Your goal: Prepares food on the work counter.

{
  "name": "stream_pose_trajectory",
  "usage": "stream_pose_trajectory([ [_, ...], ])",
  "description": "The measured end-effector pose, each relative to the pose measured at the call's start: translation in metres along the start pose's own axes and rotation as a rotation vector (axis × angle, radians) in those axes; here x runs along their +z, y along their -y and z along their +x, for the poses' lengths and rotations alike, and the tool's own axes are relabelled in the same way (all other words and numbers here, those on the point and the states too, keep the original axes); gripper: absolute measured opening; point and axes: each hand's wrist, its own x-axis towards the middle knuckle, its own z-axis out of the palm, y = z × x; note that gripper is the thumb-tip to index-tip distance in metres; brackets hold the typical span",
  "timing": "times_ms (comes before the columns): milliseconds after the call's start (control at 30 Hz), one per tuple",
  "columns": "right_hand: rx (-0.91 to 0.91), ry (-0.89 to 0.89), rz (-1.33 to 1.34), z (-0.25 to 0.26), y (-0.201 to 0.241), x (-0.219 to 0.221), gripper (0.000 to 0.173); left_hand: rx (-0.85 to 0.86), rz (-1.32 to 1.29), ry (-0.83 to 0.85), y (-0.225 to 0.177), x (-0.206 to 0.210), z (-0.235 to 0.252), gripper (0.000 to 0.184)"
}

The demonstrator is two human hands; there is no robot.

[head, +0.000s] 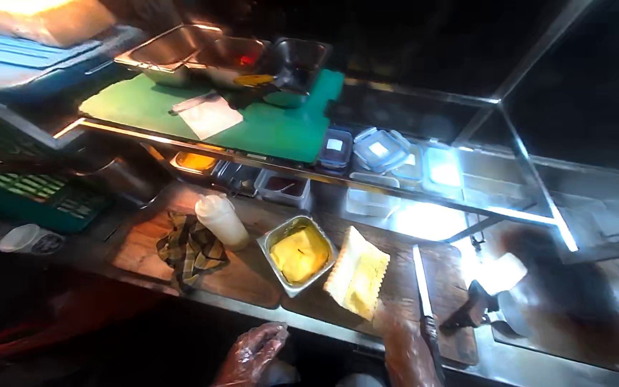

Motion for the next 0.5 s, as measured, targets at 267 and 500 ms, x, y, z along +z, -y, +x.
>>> stream_pose_trajectory([
  [267, -0.032, 0.147, -0.239, 0.072, 0.204, 0.018, 0.047, -0.075, -0.155, -0.028, 0.017, -0.116, 0.021, 0.033],
  [500, 0.014, 0.205, -0.389, 0.1, 0.239, 0.04, 0.029, -0.078, -0.176, 0.019, 0.029, -0.146, 0.03, 0.033],
])
